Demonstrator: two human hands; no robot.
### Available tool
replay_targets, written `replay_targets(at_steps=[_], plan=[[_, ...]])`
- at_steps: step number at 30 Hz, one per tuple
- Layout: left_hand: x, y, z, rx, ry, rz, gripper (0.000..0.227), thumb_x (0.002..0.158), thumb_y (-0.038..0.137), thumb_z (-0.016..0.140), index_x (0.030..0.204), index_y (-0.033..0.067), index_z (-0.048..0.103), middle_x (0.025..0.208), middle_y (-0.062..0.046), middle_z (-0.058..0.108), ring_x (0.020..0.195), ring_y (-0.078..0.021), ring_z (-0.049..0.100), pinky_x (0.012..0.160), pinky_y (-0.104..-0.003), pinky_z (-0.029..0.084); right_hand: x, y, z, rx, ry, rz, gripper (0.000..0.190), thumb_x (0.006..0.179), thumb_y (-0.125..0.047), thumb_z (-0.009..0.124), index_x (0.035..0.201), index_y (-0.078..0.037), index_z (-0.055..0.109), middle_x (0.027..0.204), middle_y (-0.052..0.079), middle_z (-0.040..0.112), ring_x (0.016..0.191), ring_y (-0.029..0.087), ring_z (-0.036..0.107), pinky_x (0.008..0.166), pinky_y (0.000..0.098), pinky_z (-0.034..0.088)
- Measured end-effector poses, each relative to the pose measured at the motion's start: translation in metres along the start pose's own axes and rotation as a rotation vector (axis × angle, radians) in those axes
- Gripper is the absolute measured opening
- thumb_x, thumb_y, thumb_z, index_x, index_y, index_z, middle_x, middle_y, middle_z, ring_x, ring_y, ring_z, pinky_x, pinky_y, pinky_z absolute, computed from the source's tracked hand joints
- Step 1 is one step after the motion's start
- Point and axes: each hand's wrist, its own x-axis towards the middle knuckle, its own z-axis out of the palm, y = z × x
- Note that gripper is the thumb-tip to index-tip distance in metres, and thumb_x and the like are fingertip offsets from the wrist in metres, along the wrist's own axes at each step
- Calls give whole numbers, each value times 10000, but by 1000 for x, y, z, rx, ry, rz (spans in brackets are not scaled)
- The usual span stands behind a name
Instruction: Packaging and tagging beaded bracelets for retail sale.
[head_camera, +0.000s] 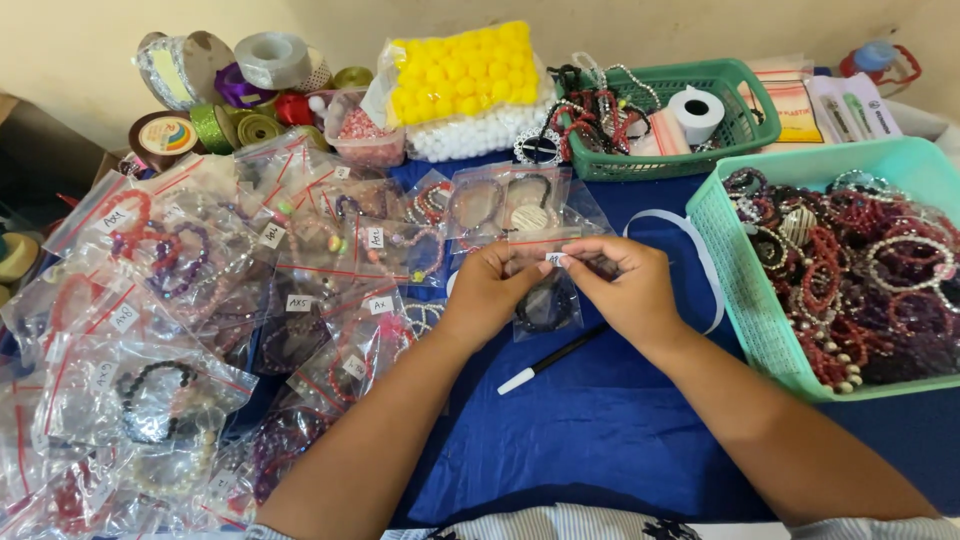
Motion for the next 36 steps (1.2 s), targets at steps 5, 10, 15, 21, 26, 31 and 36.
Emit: replay_targets(at_steps=[5,10,15,21,26,31,36], plan=[[-3,3,3,81,30,1,216,950,14,704,1161,-27,723,1050,-81,778,916,-87,714,819,-241,573,-1,-15,1,-136,29,-76,142,887,5,772,1027,-3,753,936,59,776,822,72,712,706,211,552],[-4,-1,3,116,35,32,208,958,25,697,1158,-28,723,1047,-73,780,917,-82,714,825,-233,572,-1,-21,1,-280,51,-193,147,872,-24,802,1011,-29,755,915,50,767,770,68,693,684,216,527],[-4,0,4,65,36,5,213,955,23,683,1161,-23,710,1045,-63,776,925,-82,715,824,-230,565,1,-24,-1,-350,53,-256,191,843,-26,819,1019,-45,747,879,32,697,738,76,583,643,252,461],[-3,3,6,-7,94,49,212,951,12,696,1161,-12,679,1057,-56,760,922,-82,700,811,-239,560,1,30,-5,234,66,-10,438,975,-11,770,1345,-45,537,1125,55,619,997,84,613,876,229,521],[-5,4,6,-16,63,62,200,951,23,697,1147,-3,667,1042,-40,753,919,-81,696,798,-243,553,2,16,0,365,-13,164,558,921,5,733,1399,-46,450,1053,56,698,963,86,671,891,228,538],[-7,12,11,44,79,97,209,938,46,737,1131,-2,675,1021,-21,737,900,-62,673,799,-234,548,1,11,0,406,9,179,541,933,17,720,1402,-44,457,1013,43,702,951,86,668,890,234,535],[-9,11,11,176,159,-4,190,926,146,760,1058,14,726,913,-1,746,774,-27,640,676,-209,523,0,10,0,421,2,186,543,930,23,725,1405,-37,468,1004,43,699,940,88,665,874,243,549]])
